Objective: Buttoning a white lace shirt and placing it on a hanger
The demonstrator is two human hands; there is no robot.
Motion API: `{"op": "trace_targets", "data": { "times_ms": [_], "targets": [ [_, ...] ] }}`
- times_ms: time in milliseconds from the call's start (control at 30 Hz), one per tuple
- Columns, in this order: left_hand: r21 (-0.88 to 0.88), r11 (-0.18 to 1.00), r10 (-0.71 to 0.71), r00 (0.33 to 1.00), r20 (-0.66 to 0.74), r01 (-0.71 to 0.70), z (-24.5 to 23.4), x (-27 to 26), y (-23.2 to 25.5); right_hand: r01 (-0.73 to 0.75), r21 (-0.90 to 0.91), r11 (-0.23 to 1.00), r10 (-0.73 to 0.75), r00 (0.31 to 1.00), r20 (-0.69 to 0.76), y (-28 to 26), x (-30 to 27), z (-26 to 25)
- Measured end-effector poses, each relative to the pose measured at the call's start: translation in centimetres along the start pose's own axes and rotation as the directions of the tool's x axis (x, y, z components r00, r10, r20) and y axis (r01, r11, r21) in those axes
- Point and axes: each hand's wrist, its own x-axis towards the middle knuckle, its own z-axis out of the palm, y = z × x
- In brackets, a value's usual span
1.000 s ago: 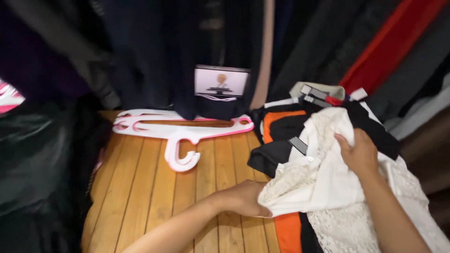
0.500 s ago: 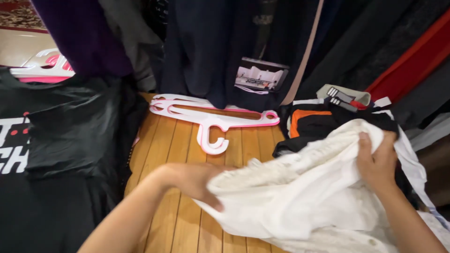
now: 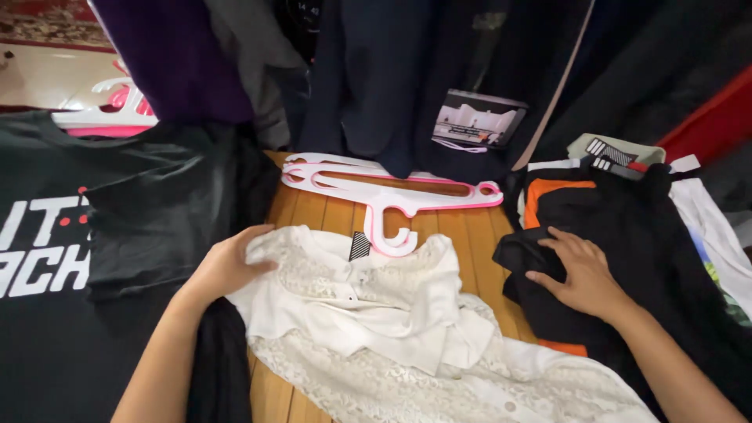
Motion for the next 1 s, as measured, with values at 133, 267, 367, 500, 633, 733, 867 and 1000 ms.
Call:
{"op": "trace_targets", "data": {
  "times_ms": [133,267,367,500,633,733,867,1000],
  "targets": [
    [-0.117,0.988,0.101,0.994,-0.036,-0.105,0.7,0.4,0.5,-0.056,-0.038,0.998,0.058,0.996,0.065,-4.3,-0.5,0.5],
    [-0.254,0.964,0.070,0.995,-0.065,-0.084,1.8,0.5,1.4,0.062,0.314,0.947,-0.059,0.998,-0.017,-11.6,0.3,1.5],
    [-0.417,0.903,0.120,0.993,0.004,-0.107,0.2,-1.4,3.6,-0.168,0.418,0.893,0.119,0.983,0.141,-16.3,1.2,2.3],
    [-0.615,0.789,0.187,0.953,0.240,0.000,-3.2,-4.2,5.4,-0.116,0.572,0.812,0.064,0.992,0.111,-14.4,1.4,7.0],
    [-0.613,0.789,0.203,0.954,0.219,-0.027,-4.9,-4.8,5.9,-0.097,0.581,0.808,0.096,0.995,0.033,-10.0,0.3,4.4],
    [-0.590,0.805,0.183,0.973,0.138,-0.067,-5.0,-3.1,5.0,-0.077,0.625,0.776,0.222,0.962,-0.157,-6.5,1.0,1.2],
    [-0.647,0.727,0.207,0.972,-0.112,-0.230,-3.5,2.0,4.0,0.013,0.626,0.780,0.317,0.854,-0.412,-3.6,3.6,-0.6],
    [-0.658,0.560,0.277,0.862,-0.424,-0.503,-2.0,4.8,6.5,0.083,0.614,0.785,0.325,0.789,-0.522,-1.6,5.8,1.3]
  ]
}}
